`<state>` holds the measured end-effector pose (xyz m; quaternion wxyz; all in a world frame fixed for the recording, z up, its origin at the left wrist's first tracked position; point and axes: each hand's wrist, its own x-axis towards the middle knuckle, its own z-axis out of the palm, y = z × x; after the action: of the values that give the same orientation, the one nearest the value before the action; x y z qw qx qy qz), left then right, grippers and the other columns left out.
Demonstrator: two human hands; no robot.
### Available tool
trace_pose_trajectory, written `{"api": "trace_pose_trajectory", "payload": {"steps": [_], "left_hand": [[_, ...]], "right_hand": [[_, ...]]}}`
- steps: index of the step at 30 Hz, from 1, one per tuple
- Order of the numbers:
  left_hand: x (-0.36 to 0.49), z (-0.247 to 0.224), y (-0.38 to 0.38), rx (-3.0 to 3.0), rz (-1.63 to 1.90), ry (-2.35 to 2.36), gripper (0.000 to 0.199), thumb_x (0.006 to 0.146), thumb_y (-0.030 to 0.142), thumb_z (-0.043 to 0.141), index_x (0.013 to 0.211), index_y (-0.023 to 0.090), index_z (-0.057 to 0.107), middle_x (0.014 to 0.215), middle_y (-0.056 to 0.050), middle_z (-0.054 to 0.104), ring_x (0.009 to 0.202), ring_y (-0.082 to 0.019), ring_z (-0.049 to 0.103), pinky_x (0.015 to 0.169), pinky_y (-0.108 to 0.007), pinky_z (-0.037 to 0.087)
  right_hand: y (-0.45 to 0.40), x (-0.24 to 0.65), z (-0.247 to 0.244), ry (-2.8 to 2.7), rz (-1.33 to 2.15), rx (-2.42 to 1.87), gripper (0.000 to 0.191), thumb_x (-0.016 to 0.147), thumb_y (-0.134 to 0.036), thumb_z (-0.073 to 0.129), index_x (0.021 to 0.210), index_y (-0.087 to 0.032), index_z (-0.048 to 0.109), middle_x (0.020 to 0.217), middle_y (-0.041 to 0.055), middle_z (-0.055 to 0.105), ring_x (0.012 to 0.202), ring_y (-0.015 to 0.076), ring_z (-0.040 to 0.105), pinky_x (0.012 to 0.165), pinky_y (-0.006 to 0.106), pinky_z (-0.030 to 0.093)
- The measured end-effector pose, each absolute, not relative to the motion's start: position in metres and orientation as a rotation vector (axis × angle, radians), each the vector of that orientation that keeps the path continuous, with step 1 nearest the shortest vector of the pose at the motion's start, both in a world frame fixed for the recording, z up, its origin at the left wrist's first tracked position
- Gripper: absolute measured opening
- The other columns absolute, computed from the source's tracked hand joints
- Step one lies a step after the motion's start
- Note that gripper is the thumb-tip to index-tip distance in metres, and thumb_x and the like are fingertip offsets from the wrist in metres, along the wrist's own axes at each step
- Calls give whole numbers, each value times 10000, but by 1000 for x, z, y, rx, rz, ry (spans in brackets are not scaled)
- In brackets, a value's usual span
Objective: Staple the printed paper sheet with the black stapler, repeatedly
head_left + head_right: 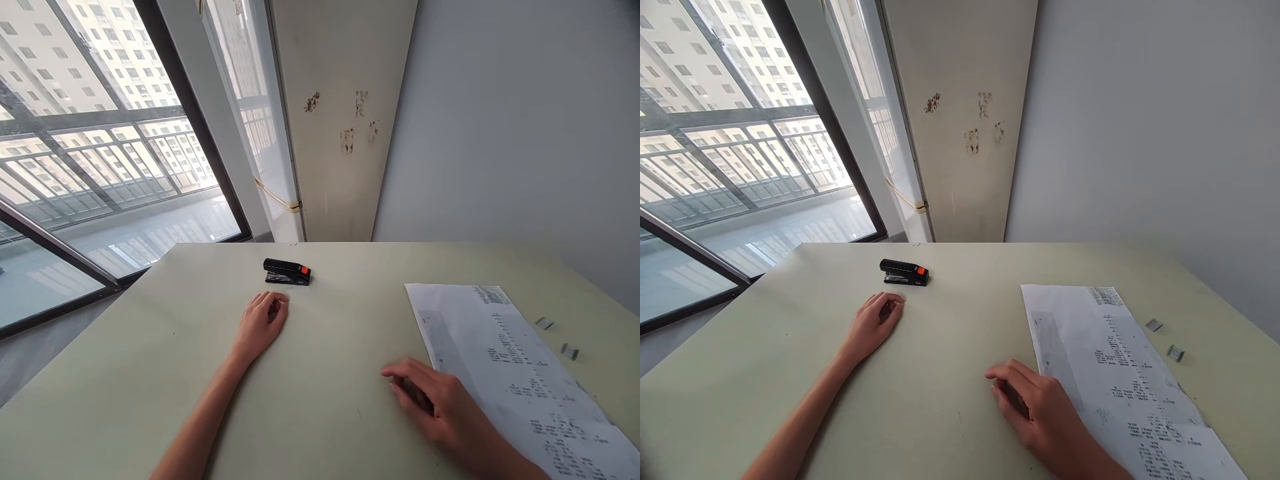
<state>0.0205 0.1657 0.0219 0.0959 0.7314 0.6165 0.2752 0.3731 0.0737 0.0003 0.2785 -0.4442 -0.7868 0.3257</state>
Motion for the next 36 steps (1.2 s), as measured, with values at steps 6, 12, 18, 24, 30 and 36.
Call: {"api": "trace_pose_trajectory", "payload": {"steps": [6,12,18,24,30,36], "left_hand": [[21,22,166,2177,811,1836,219,997,402,496,971,256,657,837,-29,645,825,-230,600,828,-373,487],[22,22,166,2188,814,1838,223,996,406,497,970,256,660,842,-33,656,834,-233,611,846,-376,498],[20,19,168,2199,814,1838,216,991,403,502,970,256,658,830,-32,654,830,-235,616,853,-378,503],[20,19,168,2200,805,1840,222,999,407,502,979,254,661,850,-28,662,811,-221,614,843,-366,502],[21,20,169,2198,803,1848,214,993,401,505,968,254,658,838,-25,660,803,-221,612,823,-361,496],[21,21,169,2204,807,1844,221,994,407,499,976,257,661,824,-25,652,803,-226,609,829,-366,496]], "right_hand": [[74,374,-3,-2129,856,-1165,200,1073,-310,477,1117,-281,670,937,4,714,668,129,627,594,251,485],[74,373,3,-2133,854,-1190,230,1076,-314,457,1096,-263,681,897,19,710,635,135,613,578,257,482],[74,372,5,-2127,856,-1188,232,1078,-328,460,1080,-259,682,897,27,715,646,141,620,586,258,490],[75,373,4,-2134,876,-1171,224,1081,-316,458,1074,-259,674,927,30,716,694,150,654,611,260,498],[75,373,6,-2136,847,-1176,223,1079,-308,464,1063,-256,680,907,27,714,661,140,636,596,258,490],[75,373,6,-2136,849,-1180,226,1074,-306,470,1063,-258,691,920,30,720,667,140,635,587,255,497]]}}
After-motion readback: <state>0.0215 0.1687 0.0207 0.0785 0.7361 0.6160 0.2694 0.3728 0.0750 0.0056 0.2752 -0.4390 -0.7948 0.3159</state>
